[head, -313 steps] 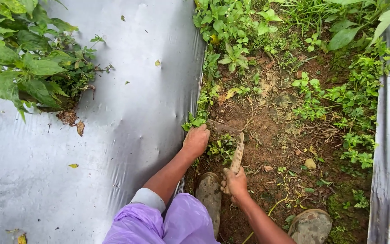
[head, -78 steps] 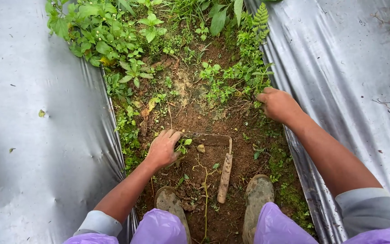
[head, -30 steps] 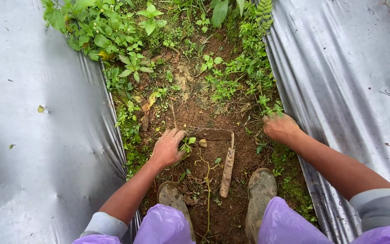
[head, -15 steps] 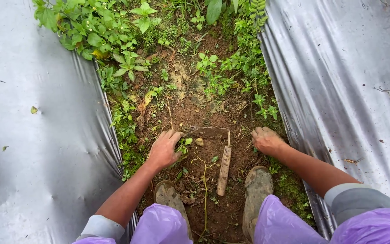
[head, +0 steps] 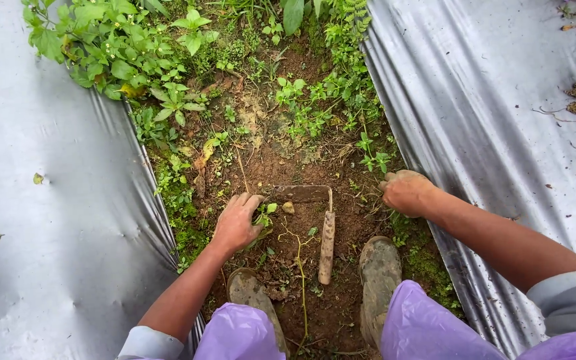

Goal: The person uses a hand hoe to loosen soil and uproot weeds growing along the edge of a plastic-covered garden bed. They repeatedly scrape the ground and pull out the unwanted plants by hand, clearing a narrow strip of soil between the bed and the surrounding area.

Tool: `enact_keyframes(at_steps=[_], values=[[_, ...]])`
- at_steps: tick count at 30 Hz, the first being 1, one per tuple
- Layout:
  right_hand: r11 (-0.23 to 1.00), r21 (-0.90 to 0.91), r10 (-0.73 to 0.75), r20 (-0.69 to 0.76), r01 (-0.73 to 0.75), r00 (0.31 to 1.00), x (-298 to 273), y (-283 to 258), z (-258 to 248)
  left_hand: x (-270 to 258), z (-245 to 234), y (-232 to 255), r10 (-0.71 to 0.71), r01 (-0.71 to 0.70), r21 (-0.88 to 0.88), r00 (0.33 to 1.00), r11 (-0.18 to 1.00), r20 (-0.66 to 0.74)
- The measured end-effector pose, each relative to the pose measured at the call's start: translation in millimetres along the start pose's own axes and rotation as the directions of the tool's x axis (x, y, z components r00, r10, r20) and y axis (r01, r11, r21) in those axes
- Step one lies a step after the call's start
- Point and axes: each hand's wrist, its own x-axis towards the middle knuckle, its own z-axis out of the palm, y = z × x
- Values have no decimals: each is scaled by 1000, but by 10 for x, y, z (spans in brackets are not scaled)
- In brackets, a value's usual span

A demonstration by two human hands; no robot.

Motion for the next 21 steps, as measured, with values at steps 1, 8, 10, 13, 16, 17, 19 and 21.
enact_keyframes(at_steps=[1,8,10,13,16,17,19,21], values=[[1000,0,1,2,-1,1000,-16,-85,11,9,19,1,2,-2,-1,1000,1000,1],[999,18,44,-302,-40,952,169,-135,478,27,3,4,31,-31,12,1000,999,2],[988,155,73,-331,-22,941,70,-38,190,8,-35,36,38,-38,6,999,999,0],[958,283,33,-265,45,964,31,-108,28,-21,-85,83,-22,22,5,1000,1000,22],[986,161,-37,-16,39,999,241,-425,619,-6,-36,63,-6,6,-17,1000,1000,10],[994,77,83,-154,-72,985,343,-544,1019,-14,-41,73,-11,11,-24,1000,1000,9],[982,-1,177,-301,-186,937,454,-656,1476,-11,-22,63,-26,26,-36,1000,999,3],[976,-163,61,-419,-142,906,475,-716,1602,7,36,-3,10,-10,-38,1000,999,-15]])
